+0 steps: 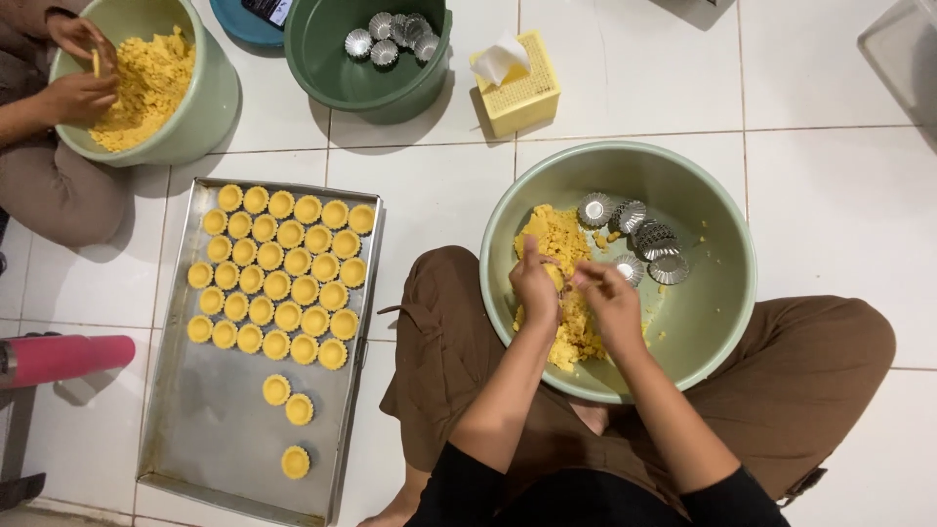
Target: Manually pressing dough into small metal molds to create tart shells and arranging them on a baking sheet.
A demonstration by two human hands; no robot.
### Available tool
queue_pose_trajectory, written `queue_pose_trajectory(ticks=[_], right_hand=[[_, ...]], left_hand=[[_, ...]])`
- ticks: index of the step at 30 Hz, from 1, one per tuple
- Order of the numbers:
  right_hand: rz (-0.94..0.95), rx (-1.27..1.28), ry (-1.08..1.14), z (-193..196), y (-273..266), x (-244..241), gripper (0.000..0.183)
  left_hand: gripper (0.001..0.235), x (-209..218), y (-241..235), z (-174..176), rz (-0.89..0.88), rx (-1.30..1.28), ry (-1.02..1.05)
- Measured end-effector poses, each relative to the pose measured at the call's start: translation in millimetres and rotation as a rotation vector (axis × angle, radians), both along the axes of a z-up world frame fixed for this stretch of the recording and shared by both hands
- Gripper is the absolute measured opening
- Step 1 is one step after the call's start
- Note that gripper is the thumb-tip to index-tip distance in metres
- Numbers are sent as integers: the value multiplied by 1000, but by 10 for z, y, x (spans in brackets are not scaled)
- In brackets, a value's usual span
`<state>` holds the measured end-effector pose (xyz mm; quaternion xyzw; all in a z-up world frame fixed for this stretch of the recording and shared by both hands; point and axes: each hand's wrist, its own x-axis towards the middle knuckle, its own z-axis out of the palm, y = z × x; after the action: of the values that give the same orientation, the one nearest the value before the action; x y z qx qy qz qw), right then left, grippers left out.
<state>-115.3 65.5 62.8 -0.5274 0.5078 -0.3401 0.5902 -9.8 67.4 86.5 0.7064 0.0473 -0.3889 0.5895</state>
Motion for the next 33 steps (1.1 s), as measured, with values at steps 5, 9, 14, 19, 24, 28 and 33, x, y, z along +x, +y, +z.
queue_pose_trajectory(ticks=[5,9,14,19,24,28,33], right_hand=[[-162,44,-129,-204,86,103,40],[-170,174,-190,-292,-99,-53,39],[-89,203,-222,-202,-14,13,39],[-50,128,-161,55,-41,-57,32],[70,96,-102,118,23,-17,26],[53,102,-117,8,10,-124,28],[120,-37,-37,296,-50,-122,26]], left_hand=[[56,-34,-31,22,-86,-1,49],[61,247,302,-326,-459,-330,-6],[37,279,467,-306,-323,-391,-126],[60,385,475,263,-734,-131,-220],[21,340,504,166,-546,-151,-534],[19,398,532,461,-720,-137,-640],[14,434,564,315,-750,-261,-642]])
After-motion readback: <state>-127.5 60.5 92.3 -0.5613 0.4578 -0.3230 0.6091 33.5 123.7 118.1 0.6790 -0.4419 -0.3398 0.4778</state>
